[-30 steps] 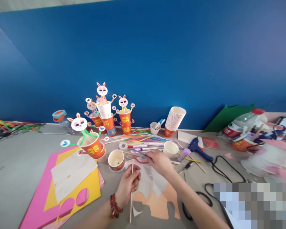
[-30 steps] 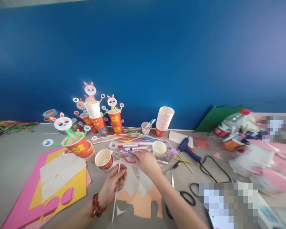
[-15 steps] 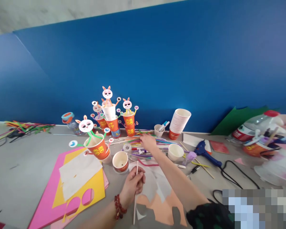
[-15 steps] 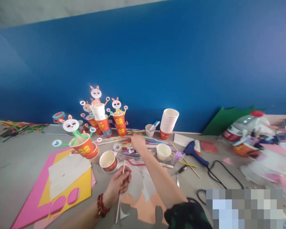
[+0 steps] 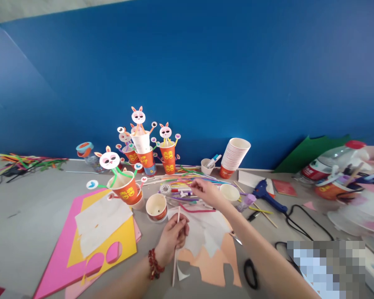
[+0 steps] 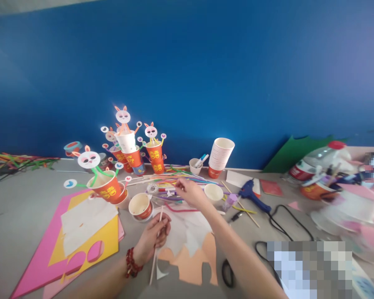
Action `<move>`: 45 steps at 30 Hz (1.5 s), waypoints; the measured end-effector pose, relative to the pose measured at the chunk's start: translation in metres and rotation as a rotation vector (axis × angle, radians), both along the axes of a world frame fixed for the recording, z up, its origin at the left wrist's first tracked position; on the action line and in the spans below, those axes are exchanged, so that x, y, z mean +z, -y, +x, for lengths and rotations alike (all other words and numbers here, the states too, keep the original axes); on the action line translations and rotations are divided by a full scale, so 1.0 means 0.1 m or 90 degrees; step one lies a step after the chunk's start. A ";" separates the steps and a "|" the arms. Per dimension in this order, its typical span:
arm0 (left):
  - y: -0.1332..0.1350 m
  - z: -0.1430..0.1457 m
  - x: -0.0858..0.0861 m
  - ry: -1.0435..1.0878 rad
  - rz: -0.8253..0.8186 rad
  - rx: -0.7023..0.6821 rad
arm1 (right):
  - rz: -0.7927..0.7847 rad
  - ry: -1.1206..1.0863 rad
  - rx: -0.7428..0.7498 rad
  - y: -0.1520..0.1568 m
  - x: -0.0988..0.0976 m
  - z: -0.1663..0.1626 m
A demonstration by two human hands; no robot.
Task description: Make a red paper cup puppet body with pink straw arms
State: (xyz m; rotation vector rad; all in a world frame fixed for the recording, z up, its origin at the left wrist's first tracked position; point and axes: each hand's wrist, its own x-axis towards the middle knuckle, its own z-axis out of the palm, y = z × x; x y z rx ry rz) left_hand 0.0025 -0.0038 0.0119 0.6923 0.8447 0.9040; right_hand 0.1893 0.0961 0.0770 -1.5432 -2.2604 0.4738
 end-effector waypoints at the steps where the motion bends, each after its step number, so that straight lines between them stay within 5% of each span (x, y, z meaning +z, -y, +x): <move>1: 0.00 0.00 0.00 0.001 -0.002 -0.001 | -0.023 0.008 0.019 0.11 -0.03 0.05; 6: 0.01 0.00 0.02 0.000 -0.005 -0.008 | -0.085 0.062 0.004 0.46 -0.24 0.17; 11: 0.02 0.00 0.03 -0.014 0.001 -0.008 | -0.122 0.014 -0.043 0.51 -0.33 0.17; 21: 0.01 -0.04 0.29 -0.022 0.061 -0.008 | -0.352 -0.386 -0.002 0.83 -0.15 0.27; 29: 0.07 0.08 0.45 -0.103 0.102 -0.127 | -0.541 -0.630 -0.022 1.10 -0.08 0.05; 45: 0.19 0.08 0.40 -0.027 0.067 -0.013 | -0.495 -0.643 -0.032 1.32 -0.13 -0.05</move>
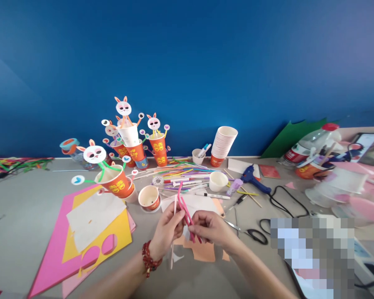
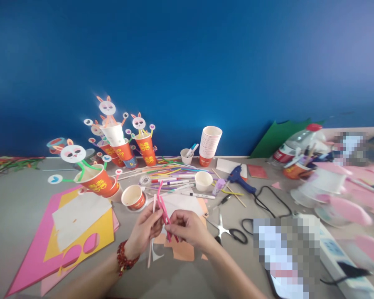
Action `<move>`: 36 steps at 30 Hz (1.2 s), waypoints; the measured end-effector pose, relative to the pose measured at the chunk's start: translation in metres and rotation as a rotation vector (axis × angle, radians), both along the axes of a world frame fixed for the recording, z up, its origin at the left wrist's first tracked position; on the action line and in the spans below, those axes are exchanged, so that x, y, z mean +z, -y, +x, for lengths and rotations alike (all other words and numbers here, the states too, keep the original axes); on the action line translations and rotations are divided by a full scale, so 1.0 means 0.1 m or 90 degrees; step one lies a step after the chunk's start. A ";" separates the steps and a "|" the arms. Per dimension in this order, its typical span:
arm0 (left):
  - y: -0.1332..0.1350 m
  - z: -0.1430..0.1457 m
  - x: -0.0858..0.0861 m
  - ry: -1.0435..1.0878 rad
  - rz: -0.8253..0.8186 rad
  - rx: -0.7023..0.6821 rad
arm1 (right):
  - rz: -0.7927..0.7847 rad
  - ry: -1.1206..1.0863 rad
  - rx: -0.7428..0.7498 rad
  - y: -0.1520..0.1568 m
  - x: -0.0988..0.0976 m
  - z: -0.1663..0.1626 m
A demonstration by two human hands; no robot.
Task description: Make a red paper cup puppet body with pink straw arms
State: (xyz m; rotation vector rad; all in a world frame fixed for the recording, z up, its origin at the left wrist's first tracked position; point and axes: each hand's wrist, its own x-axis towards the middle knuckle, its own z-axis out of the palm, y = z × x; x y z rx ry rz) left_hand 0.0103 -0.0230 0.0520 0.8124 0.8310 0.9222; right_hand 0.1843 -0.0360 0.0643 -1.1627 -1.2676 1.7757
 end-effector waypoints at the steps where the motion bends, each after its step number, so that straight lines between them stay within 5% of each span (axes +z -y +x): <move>1: 0.01 0.00 0.00 0.003 0.002 -0.007 | -0.003 -0.003 -0.001 0.01 0.00 -0.01; 12: 0.02 0.03 0.03 -0.053 0.039 -0.029 | 0.027 -0.023 -0.007 0.04 -0.03 -0.07; 25: 0.05 0.00 0.00 -0.013 0.140 0.192 | 0.068 -0.073 -0.046 0.17 0.00 -0.17; 29: 0.04 -0.08 0.02 0.099 0.171 0.140 | 0.073 -0.073 -0.017 0.18 0.07 -0.09; 33: -0.16 -0.28 0.17 0.147 0.082 0.096 | 0.114 0.018 0.141 0.14 0.23 0.17; 36: -0.30 -0.36 0.28 -0.011 0.002 -0.239 | 0.200 0.129 0.253 0.09 0.34 0.29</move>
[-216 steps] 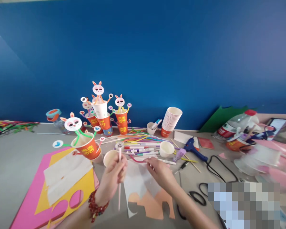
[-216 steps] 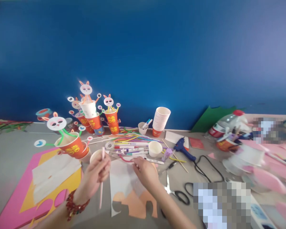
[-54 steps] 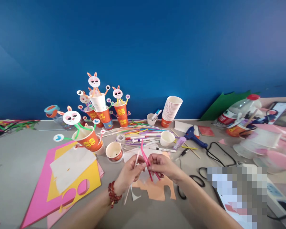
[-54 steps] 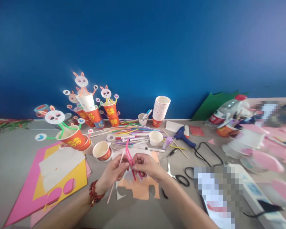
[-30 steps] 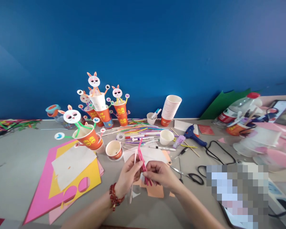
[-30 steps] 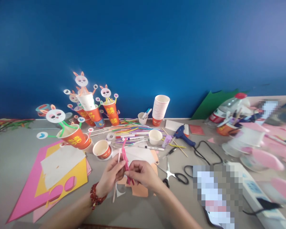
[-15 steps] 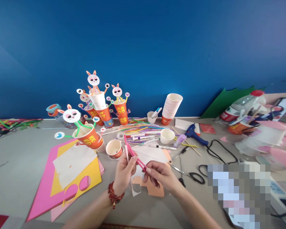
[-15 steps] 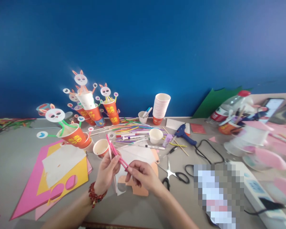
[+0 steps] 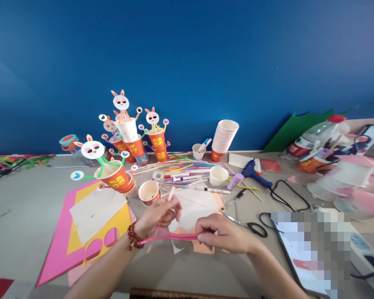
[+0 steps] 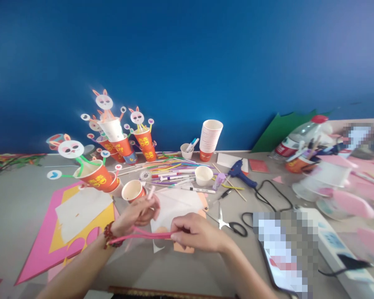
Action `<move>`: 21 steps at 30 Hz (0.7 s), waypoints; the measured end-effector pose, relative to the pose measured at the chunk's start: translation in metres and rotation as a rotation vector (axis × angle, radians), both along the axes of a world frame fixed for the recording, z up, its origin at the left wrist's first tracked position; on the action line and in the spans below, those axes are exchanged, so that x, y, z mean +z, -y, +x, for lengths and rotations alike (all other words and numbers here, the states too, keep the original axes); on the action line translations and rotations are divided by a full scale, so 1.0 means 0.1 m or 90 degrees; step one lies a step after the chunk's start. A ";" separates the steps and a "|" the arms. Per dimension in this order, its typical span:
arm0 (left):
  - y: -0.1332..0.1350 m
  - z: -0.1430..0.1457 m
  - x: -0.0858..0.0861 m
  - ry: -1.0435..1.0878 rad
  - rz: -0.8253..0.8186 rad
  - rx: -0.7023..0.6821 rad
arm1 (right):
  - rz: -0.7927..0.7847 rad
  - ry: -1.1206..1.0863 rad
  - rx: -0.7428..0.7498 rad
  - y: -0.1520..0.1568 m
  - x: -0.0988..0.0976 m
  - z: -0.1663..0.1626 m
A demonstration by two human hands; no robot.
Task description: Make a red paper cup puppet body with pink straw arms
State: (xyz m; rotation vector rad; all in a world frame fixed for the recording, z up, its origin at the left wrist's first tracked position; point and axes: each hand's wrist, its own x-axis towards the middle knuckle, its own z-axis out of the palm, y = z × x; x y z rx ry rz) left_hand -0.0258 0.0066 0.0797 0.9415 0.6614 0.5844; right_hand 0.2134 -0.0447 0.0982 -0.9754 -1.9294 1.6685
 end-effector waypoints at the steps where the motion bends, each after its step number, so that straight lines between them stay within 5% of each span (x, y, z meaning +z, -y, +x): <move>1: -0.02 0.00 0.02 -0.039 0.014 -0.108 | 0.031 0.025 0.012 -0.02 0.01 0.01; 3: -0.02 0.02 0.04 -0.087 0.045 -0.264 | 0.065 0.050 0.004 -0.06 0.00 0.01; 5: 0.02 0.07 0.02 -0.105 0.060 -0.317 | 0.055 0.046 -0.032 -0.09 -0.06 -0.02; 12: 0.15 0.16 -0.05 -0.092 0.022 -0.183 | -0.109 -0.153 -0.275 -0.11 -0.28 -0.12; 21: 0.26 0.18 -0.01 -0.113 0.020 -0.131 | -0.092 -0.339 -0.396 -0.12 -0.33 -0.20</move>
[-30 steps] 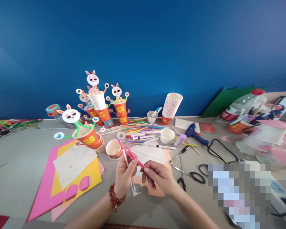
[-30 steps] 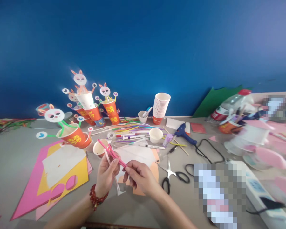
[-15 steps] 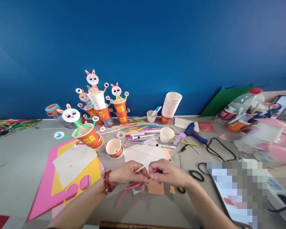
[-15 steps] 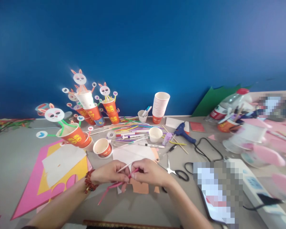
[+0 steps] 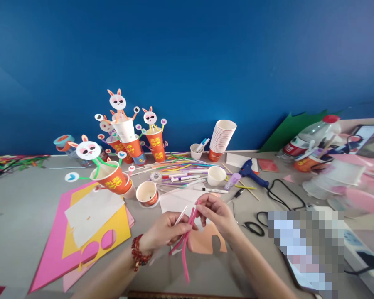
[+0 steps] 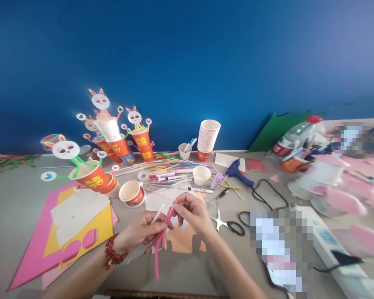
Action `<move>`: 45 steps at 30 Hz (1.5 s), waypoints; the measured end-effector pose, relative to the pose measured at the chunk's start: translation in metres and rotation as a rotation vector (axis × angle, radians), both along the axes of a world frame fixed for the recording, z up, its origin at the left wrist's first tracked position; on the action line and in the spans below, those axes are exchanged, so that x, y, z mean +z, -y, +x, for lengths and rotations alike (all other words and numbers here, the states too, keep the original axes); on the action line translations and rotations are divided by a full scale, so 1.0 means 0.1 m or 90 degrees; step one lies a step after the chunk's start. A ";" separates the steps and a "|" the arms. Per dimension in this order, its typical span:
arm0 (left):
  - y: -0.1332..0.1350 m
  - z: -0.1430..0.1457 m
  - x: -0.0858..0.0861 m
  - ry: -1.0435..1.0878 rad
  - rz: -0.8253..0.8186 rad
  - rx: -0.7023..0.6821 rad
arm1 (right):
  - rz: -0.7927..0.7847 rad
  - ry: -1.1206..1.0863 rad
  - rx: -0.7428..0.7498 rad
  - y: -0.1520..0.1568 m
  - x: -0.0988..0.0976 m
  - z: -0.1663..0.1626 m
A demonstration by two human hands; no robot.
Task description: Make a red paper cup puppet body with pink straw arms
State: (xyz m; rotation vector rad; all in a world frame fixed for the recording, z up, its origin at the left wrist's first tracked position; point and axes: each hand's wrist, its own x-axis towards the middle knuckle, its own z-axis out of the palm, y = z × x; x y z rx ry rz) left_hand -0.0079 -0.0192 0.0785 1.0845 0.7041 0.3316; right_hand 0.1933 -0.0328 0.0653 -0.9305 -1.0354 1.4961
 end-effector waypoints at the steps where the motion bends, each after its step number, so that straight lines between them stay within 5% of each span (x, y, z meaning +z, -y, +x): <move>1: 0.01 0.00 0.00 -0.003 0.010 0.001 | 0.002 -0.005 -0.007 0.00 0.01 -0.01; 10: 0.05 0.02 -0.04 0.002 0.001 0.013 | -0.008 -0.029 -0.037 0.00 0.01 -0.04; 27: 0.09 0.06 -0.10 -0.028 0.038 0.023 | -0.074 -0.033 0.097 0.01 -0.05 0.00; 45: 0.06 0.25 -0.10 0.023 -0.036 0.083 | -0.057 -0.017 0.015 -0.01 -0.04 -0.08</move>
